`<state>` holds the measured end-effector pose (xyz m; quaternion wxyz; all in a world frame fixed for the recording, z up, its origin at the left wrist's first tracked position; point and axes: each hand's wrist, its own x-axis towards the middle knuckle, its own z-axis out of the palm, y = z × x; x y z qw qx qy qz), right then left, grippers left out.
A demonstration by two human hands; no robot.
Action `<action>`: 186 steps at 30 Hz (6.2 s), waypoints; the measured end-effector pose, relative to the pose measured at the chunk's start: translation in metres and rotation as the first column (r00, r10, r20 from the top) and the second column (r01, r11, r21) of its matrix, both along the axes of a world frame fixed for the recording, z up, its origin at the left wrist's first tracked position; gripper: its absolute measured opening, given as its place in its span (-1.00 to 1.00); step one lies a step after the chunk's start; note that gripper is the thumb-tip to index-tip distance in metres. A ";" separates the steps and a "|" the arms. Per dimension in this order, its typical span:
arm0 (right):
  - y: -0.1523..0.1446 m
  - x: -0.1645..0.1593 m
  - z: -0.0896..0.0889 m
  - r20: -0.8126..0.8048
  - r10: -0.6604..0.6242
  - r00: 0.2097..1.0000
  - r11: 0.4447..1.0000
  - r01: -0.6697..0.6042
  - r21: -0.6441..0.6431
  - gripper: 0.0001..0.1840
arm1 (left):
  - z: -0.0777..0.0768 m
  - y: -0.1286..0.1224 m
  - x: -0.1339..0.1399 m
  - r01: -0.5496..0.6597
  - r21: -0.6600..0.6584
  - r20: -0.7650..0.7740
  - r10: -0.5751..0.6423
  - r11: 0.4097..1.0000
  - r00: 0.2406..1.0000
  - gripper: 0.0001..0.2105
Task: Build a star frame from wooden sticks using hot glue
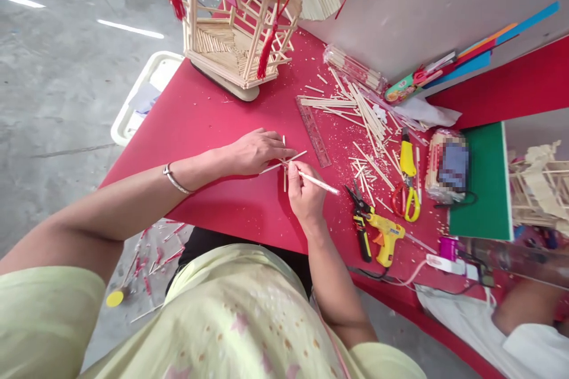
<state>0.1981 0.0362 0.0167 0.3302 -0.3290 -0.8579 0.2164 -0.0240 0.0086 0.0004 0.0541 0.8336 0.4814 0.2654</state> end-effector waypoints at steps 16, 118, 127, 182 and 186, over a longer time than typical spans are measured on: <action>0.009 -0.011 0.009 0.129 -0.011 0.992 0.998 0.004 0.057 -0.59 | 0.009 -0.011 0.004 -0.047 -0.064 0.003 0.048 0.997 0.999 -0.27; 0.026 0.032 -0.014 0.159 0.240 0.958 0.963 -0.255 0.083 -0.70 | 0.031 -0.027 0.028 -0.184 0.028 -0.314 0.183 0.983 0.932 -0.64; 0.045 0.012 0.027 -0.039 0.192 0.981 0.981 -0.191 0.038 -0.60 | 0.044 -0.037 0.045 -0.428 -0.255 -0.582 0.216 0.867 0.784 -0.40; 0.052 -0.056 0.050 0.214 0.426 0.879 0.904 -0.426 -0.047 -0.57 | 0.020 -0.047 0.048 -0.344 -0.228 -0.357 0.251 0.911 0.900 -0.56; 0.051 -0.016 0.076 0.022 0.229 0.973 0.969 -0.226 -0.103 -0.49 | 0.017 -0.045 0.042 -0.329 -0.241 -0.339 0.238 0.913 0.910 -0.46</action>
